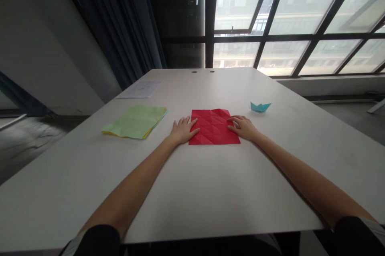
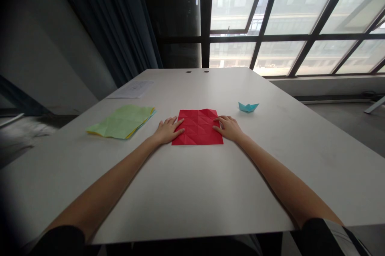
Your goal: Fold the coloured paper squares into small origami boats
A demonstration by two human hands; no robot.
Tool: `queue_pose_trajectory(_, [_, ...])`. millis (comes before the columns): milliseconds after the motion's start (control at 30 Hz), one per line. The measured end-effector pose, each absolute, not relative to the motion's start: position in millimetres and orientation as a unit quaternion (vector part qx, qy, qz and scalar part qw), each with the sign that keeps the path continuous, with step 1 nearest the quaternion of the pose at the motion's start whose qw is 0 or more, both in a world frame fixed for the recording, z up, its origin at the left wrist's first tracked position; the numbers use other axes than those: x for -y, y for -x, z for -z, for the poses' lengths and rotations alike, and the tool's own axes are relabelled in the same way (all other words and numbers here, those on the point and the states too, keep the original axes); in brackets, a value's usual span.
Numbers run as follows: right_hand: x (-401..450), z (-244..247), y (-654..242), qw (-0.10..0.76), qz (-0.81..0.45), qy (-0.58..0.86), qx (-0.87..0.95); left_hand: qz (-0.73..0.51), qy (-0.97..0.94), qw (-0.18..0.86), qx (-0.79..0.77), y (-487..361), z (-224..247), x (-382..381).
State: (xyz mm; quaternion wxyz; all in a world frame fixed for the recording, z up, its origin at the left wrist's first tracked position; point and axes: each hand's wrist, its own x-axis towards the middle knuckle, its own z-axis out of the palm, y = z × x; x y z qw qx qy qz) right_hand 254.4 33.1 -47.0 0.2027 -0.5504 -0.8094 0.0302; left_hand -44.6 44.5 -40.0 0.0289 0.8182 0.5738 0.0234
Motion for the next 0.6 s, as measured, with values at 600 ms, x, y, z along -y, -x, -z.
queue_pose_trajectory(600, [-45, 59, -264, 0.275, -0.117, 0.581, 0.757, -0.209, -0.771, 0.078, -0.596, 52, 44, -54])
